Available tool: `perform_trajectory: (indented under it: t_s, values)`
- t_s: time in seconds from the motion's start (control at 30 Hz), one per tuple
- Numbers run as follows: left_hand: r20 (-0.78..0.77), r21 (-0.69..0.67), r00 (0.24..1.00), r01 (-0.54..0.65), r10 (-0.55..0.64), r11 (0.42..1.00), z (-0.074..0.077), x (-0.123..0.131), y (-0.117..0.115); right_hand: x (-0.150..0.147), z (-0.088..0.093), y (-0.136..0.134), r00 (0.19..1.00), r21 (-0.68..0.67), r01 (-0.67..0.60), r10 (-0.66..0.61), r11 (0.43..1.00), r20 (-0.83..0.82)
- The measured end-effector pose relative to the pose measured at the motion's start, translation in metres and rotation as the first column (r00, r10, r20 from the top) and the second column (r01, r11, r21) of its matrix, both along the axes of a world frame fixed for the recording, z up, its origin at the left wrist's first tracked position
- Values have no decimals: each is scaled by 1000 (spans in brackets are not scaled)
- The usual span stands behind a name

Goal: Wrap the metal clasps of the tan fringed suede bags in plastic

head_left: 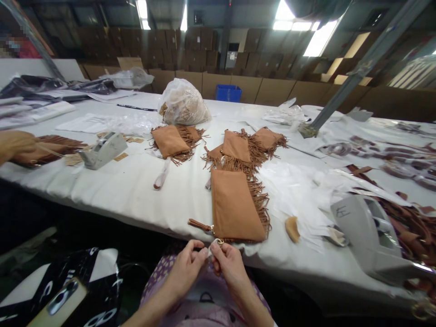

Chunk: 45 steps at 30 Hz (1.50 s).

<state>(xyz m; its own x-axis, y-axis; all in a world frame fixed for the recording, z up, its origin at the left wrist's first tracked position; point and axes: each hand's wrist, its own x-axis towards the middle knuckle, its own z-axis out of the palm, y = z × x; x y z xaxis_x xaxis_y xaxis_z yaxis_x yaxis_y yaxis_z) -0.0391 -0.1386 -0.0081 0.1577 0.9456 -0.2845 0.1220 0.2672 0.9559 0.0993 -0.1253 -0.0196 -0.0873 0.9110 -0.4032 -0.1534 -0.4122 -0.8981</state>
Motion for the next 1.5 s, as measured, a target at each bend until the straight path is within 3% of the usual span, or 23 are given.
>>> perform_trajectory:
  t_s: [0.1,0.3,0.4,0.5,0.6,0.7,0.8,0.93,1.07,1.3,1.4,1.5]
  values:
    - [163,-147,985,78,-54,986,-6,3,5,1,-2,1,999,-13,-22,22,1000,-31]
    - [286,-208,958,39,22,977,-4,8,6,-1,-5,1,997,-54,2,-6,999,-77]
    - [387,-251,921,53,50,967,-2,5,5,6,-3,3,995,-52,83,-86,995,-47]
    - [484,-316,872,93,76,944,-5,1,4,17,2,2,969,61,229,-233,972,80]
    - [531,-356,843,128,88,926,-8,-1,4,23,9,-3,951,246,142,-201,959,234]
    - [519,-323,854,147,45,935,-10,-1,4,21,15,-7,903,320,-27,-115,947,414]
    - [465,-251,885,143,-10,957,-10,-1,4,19,20,-7,834,344,-99,-111,934,541]
    - [411,-202,910,142,-48,969,-11,-3,3,19,26,-5,825,323,-148,-64,935,562]
    - [377,-165,923,143,-72,976,-12,-2,3,19,25,-6,787,340,-147,-99,929,609]
    - [322,-112,941,149,-106,982,-13,-3,3,17,19,-7,813,281,-169,-28,945,582]
    - [314,-108,944,144,-103,984,-14,-3,3,16,12,-9,770,356,-221,-62,908,635]
    - [304,-124,949,128,-85,984,-14,-1,3,15,-4,-13,707,495,-240,-199,835,679]
